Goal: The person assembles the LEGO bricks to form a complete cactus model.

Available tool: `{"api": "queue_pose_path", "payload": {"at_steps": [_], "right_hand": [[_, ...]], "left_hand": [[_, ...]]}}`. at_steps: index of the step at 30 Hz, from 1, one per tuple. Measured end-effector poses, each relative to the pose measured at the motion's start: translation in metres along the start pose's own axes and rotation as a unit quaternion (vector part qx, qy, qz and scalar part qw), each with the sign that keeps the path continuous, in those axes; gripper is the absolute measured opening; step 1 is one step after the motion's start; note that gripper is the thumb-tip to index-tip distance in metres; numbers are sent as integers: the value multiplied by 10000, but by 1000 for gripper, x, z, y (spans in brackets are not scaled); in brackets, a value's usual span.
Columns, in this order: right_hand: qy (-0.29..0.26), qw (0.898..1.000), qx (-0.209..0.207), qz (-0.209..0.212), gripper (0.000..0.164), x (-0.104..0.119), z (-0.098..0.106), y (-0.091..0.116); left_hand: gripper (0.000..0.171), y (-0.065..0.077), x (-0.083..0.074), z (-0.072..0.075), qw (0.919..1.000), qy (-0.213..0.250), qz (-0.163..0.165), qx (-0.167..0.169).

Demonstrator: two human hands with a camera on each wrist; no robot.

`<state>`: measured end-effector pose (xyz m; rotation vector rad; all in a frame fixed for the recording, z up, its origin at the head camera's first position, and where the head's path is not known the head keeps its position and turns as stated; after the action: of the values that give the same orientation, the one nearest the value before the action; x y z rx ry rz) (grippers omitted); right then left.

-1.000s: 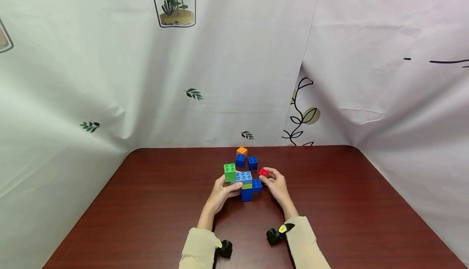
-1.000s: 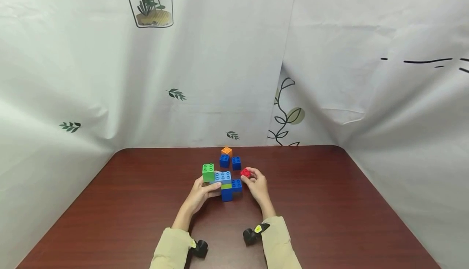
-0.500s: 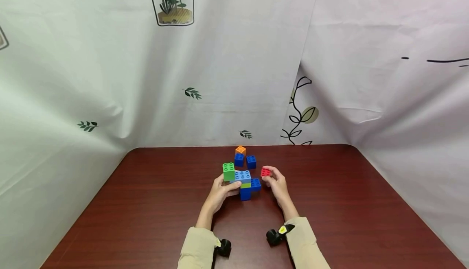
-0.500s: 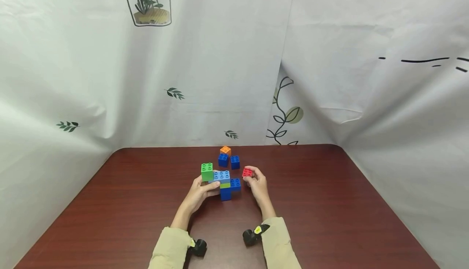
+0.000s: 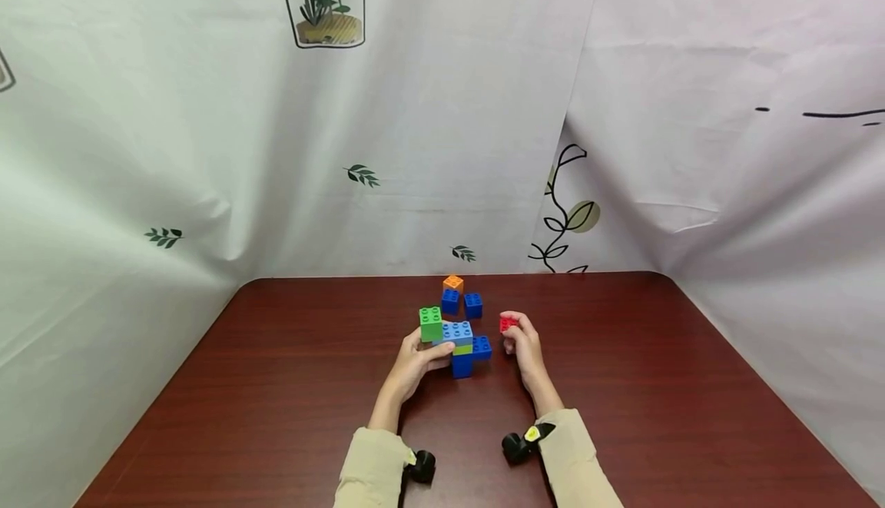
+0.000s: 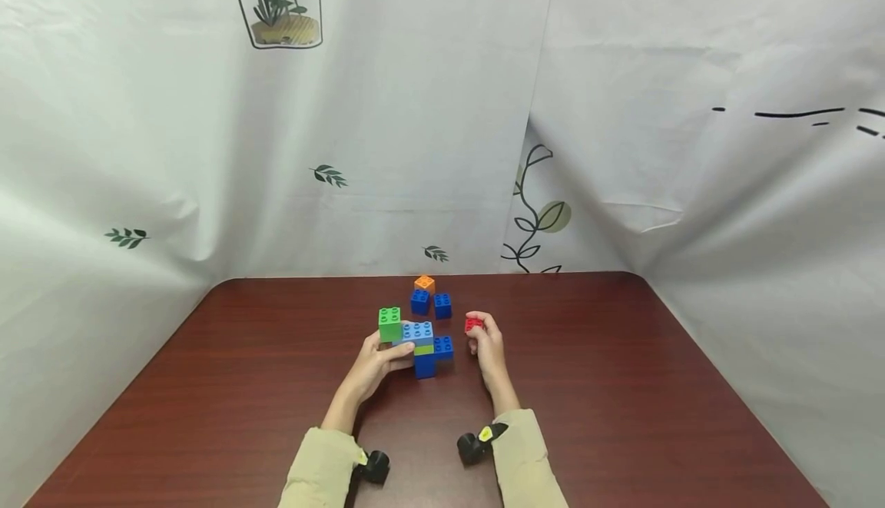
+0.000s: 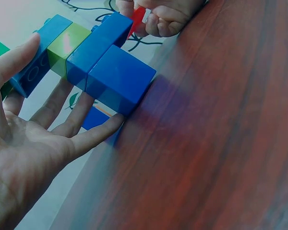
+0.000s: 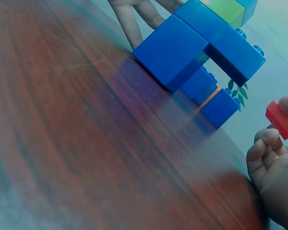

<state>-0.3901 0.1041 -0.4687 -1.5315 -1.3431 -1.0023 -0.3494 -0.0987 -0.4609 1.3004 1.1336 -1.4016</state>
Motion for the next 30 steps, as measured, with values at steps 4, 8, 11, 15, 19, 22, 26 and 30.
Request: {"api": "queue_pose_path", "payload": {"at_steps": [4, 8, 11, 15, 19, 22, 26, 30], "right_hand": [[-129, 9999, 21, -65, 36, 1, 0, 0], [-349, 9991, -25, -230, 34, -2, -1, -1], [-499, 9982, -72, -328, 30, -3, -2, 0], [-523, 9980, -90, -344, 23, -3, -5, 2], [-608, 9972, -22, -427, 23, -2, -7, 2], [-679, 9965, 90, -470, 27, -2, -8, 3], [-753, 9958, 243, -469, 25, -1, -11, 4], [-832, 9944, 404, -519, 25, -1, -15, 5]], "left_hand": [[49, 0, 0, 0, 10000, 10, -13, -20], [48, -1, 0, 0, 9999, 53, 31, -96], [49, -1, -1, -1, 9999, 78, 26, -134], [49, 0, -2, -2, 9997, 98, -58, -213], [49, -1, -2, -3, 9994, 33, -142, -326], [49, -2, -1, -5, 9991, -13, -155, -397], [47, -3, 0, -6, 9987, -4, -127, -495], [46, -3, -1, -6, 9983, 5, -127, -561]]}}
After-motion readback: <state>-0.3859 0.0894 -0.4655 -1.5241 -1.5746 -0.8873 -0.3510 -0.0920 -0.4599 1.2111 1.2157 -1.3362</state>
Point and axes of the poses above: each hand's wrist, its own y-axis away from the middle knuckle, its own z-axis out of the back of the hand, x = y × z, the point moved 6 cm from there along -y, towards the middle knuckle, and after that the axes turned 11 degrees about -y, right-handed, at the moved point
